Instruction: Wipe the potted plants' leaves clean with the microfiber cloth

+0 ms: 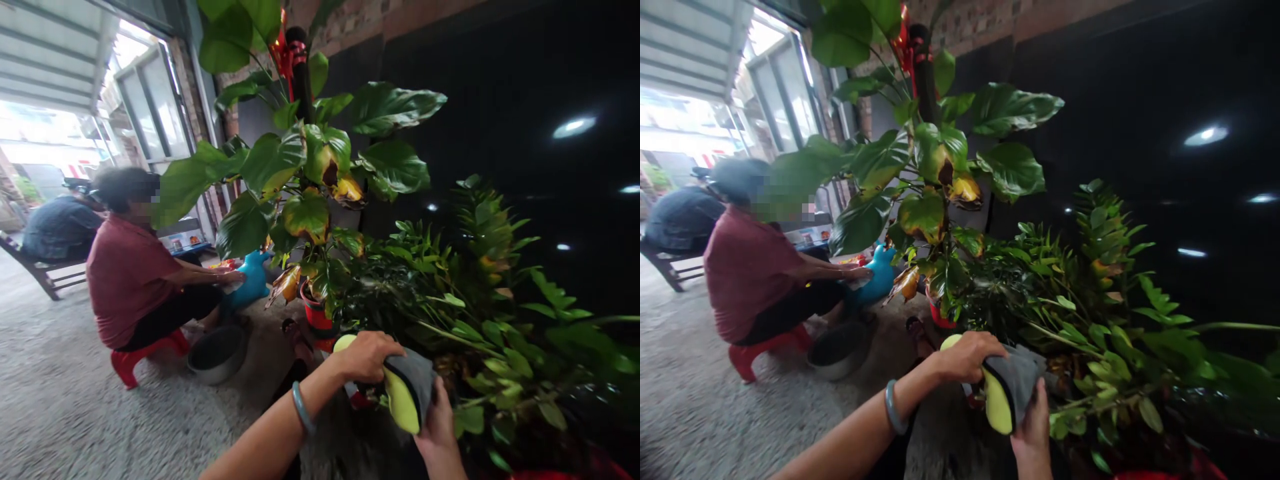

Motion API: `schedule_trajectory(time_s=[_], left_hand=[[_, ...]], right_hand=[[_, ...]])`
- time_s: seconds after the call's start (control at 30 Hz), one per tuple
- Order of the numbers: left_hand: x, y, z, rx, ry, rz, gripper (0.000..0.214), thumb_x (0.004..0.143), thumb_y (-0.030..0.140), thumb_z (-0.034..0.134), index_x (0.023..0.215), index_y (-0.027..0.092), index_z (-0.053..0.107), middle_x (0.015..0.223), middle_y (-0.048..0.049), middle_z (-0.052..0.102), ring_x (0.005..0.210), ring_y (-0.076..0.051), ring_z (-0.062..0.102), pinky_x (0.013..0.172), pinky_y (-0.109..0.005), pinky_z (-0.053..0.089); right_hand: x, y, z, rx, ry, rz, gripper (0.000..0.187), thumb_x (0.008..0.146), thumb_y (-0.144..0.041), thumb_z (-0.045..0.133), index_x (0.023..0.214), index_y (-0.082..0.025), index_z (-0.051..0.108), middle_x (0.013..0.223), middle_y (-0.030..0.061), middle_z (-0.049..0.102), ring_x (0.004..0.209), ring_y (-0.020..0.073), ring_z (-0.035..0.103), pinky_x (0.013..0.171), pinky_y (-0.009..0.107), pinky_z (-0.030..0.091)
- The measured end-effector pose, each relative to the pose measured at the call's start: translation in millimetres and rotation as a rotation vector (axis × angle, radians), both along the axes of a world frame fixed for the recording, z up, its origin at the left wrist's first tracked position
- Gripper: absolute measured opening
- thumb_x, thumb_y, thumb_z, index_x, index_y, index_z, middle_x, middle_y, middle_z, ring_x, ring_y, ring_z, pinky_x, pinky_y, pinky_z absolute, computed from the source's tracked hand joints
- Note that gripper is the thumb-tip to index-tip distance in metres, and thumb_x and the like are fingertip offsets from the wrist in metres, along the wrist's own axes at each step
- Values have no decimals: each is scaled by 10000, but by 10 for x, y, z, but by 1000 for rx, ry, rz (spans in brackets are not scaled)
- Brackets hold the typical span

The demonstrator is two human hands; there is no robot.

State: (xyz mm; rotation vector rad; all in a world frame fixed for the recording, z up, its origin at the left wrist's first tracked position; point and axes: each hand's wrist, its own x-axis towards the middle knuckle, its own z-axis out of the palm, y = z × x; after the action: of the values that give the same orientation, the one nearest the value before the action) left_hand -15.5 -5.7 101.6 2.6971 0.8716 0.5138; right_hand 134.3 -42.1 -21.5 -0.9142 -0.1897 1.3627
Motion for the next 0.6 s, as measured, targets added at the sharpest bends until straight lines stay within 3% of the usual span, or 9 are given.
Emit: schedule_trajectory(time_s=[0.1,0.23,0.3,0.37,0.43,0.53,0.6], left_hand=[[-73,-28,162,-13,-134,73,396,598,76,583,971,179,663,968,-68,704,917,-223,639,811,-298,485],[88,124,648,214,-598,178,367,637,125,587,994,188,645,998,-60,693,937,-212,624,861,-313,471],[243,204,769,316,-739,238,389,655,134,582,1037,195,628,1051,-63,680,987,-219,605,906,-337,456],[360,237,720,339,-711,243,403,671,107,552,1059,189,619,1085,-72,670,1034,-223,587,941,-348,440],[376,203,521,256,-479,175,418,660,79,540,1059,169,626,1087,-90,668,1043,-235,585,937,-354,444],[201,51,159,9,-14,52,450,620,63,560,1050,164,648,1046,-96,683,992,-252,615,860,-345,481],[38,-51,51,-114,100,38,459,606,69,573,1040,193,658,1031,-71,694,971,-243,629,828,-322,489]], right_hand=[[26,12,-45,-36,-6,12,437,512,-628,706,713,-241,669,715,26,699,767,273,644,728,451,503],[-3,-14,69,-48,5,87,507,577,-682,618,737,-208,698,798,71,707,826,255,632,702,401,495],[-27,-34,153,-64,24,101,535,609,-697,575,755,-199,704,828,85,704,860,247,619,714,385,483],[-38,-53,219,-75,53,94,543,633,-702,541,764,-200,702,837,86,702,868,242,611,724,381,472],[-31,-69,252,-82,93,51,494,643,-676,550,766,-219,690,824,67,703,851,243,611,741,398,465],[0,-78,237,-119,116,-15,377,604,-596,633,727,-241,659,723,38,692,809,274,621,778,449,457],[18,-74,206,-146,96,-12,358,566,-564,674,699,-233,645,652,43,673,795,306,627,786,475,455]])
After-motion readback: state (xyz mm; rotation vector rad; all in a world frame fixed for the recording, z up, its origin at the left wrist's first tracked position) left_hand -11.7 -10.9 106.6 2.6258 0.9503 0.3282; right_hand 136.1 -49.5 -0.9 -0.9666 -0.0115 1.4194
